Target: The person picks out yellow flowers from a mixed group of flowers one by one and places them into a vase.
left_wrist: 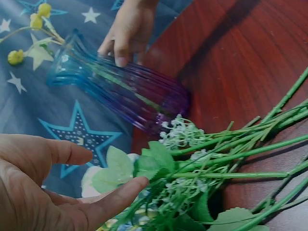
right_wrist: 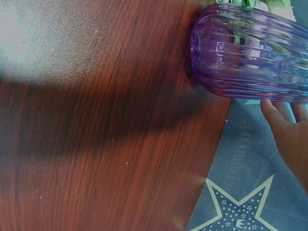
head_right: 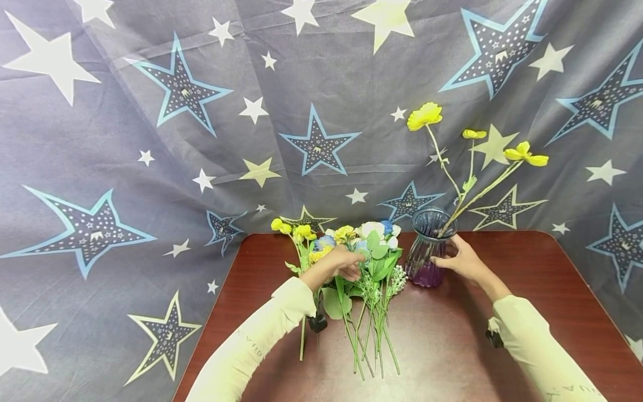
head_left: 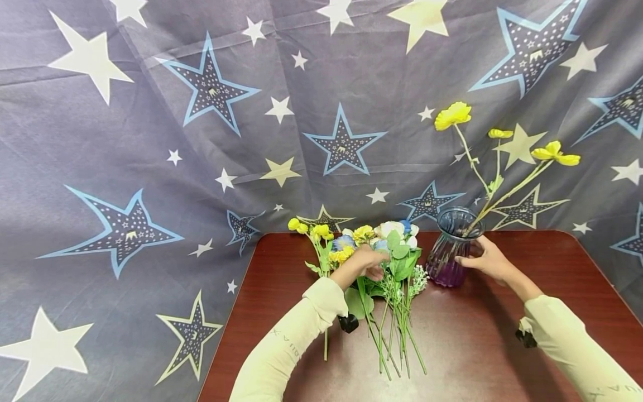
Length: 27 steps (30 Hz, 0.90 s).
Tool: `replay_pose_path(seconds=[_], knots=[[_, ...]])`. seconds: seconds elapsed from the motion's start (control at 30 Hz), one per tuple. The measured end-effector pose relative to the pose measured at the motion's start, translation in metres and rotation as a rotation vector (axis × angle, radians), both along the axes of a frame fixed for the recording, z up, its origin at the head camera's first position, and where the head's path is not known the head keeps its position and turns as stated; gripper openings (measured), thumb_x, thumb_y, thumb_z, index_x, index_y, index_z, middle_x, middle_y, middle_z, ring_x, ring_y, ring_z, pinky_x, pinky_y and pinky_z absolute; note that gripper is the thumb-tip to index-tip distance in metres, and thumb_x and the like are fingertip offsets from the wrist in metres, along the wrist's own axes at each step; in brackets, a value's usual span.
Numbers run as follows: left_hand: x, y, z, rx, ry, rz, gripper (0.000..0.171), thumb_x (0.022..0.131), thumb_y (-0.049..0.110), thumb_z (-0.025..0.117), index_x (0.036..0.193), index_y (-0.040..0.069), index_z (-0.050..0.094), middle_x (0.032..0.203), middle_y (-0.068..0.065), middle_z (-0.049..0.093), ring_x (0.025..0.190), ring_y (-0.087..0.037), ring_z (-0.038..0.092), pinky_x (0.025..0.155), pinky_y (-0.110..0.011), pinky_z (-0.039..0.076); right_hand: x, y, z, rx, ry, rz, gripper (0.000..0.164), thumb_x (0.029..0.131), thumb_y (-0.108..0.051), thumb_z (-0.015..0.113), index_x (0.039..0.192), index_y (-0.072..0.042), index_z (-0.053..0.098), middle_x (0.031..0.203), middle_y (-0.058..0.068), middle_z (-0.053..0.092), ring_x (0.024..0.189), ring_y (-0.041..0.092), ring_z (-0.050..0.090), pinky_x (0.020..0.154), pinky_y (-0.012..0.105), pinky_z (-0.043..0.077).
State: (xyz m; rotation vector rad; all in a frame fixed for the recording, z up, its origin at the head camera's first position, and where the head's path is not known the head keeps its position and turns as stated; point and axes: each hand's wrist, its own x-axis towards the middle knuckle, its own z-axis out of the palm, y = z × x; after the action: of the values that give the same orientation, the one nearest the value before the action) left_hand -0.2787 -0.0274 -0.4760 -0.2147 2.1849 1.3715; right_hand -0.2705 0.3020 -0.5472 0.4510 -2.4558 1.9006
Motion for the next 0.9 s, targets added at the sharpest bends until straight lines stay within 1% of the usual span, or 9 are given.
replay_pose_path(seconds=[0.03,0.1,0.23,0.37,0.53,0.63,0.73,0.9], knots=[[0.0,-0.001,-0.002,0.009,-0.007,-0.004,0.043,0.095,0.016,0.068,0.125,-0.013,0.057,0.106,-0.034,0.072,0.046,-0.014,0.06,0.084,-0.045,0.062,0.0,0.0,-0.001,0.0,0.0,0.0,0.07,0.087,0.005,0.075,0.145,0.009,0.035,0.117,-0.03,0.058,0.103,-0.01,0.061,0.082,0.017,0.056],[0.001,-0.001,-0.006,0.005,-0.012,-0.013,0.041,0.095,0.017,0.068,0.122,-0.012,0.058,0.105,-0.033,0.072,0.049,-0.016,0.063,0.082,-0.044,0.063,-0.001,0.0,-0.002,0.005,0.001,-0.002,0.071,0.087,0.004,0.075,0.145,0.01,0.035,0.117,-0.03,0.057,0.103,-0.01,0.061,0.082,0.017,0.056],[0.003,-0.002,-0.01,-0.008,-0.028,-0.033,0.045,0.097,0.019,0.066,0.126,-0.014,0.056,0.107,-0.033,0.072,0.056,-0.021,0.069,0.082,-0.044,0.063,-0.001,0.001,-0.003,0.014,0.007,-0.007,0.071,0.087,0.004,0.075,0.145,0.01,0.035,0.117,-0.031,0.057,0.103,-0.011,0.061,0.082,0.016,0.056],[0.004,-0.001,-0.015,-0.016,-0.054,-0.047,0.043,0.098,0.018,0.065,0.123,-0.017,0.059,0.107,-0.033,0.072,0.057,-0.021,0.07,0.079,-0.041,0.063,-0.001,0.001,-0.002,0.011,-0.003,-0.012,0.069,0.087,0.004,0.075,0.144,0.008,0.037,0.116,-0.031,0.058,0.102,-0.011,0.061,0.082,0.016,0.056],[0.005,0.0,-0.023,0.015,-0.086,-0.027,0.041,0.097,0.014,0.065,0.121,-0.019,0.06,0.101,-0.033,0.073,0.052,-0.019,0.067,0.077,-0.039,0.063,0.0,0.0,0.001,-0.005,-0.016,-0.011,0.069,0.086,0.005,0.075,0.144,0.008,0.037,0.115,-0.03,0.058,0.101,-0.01,0.061,0.081,0.017,0.057],[0.005,0.001,-0.027,0.039,-0.107,-0.005,0.041,0.097,0.012,0.066,0.122,-0.019,0.058,0.102,-0.034,0.072,0.056,-0.022,0.07,0.078,-0.04,0.063,0.0,0.0,0.001,-0.005,-0.014,-0.005,0.071,0.086,0.005,0.075,0.145,0.009,0.035,0.115,-0.031,0.058,0.102,-0.01,0.061,0.081,0.017,0.057],[0.005,0.002,-0.032,0.047,-0.127,0.006,0.04,0.097,0.011,0.065,0.122,-0.02,0.057,0.104,-0.034,0.072,0.063,-0.025,0.075,0.081,-0.04,0.062,0.0,-0.001,0.001,-0.006,-0.011,-0.011,0.07,0.086,0.005,0.076,0.144,0.007,0.038,0.115,-0.03,0.059,0.101,-0.01,0.062,0.081,0.017,0.057],[0.005,0.004,-0.038,0.05,-0.147,0.018,0.033,0.097,0.01,0.065,0.113,-0.019,0.063,0.101,-0.033,0.073,0.069,-0.028,0.077,0.083,-0.042,0.061,-0.001,0.001,0.0,0.01,-0.001,-0.015,0.067,0.086,0.004,0.076,0.142,0.005,0.04,0.114,-0.03,0.06,0.101,-0.01,0.062,0.081,0.017,0.057]])
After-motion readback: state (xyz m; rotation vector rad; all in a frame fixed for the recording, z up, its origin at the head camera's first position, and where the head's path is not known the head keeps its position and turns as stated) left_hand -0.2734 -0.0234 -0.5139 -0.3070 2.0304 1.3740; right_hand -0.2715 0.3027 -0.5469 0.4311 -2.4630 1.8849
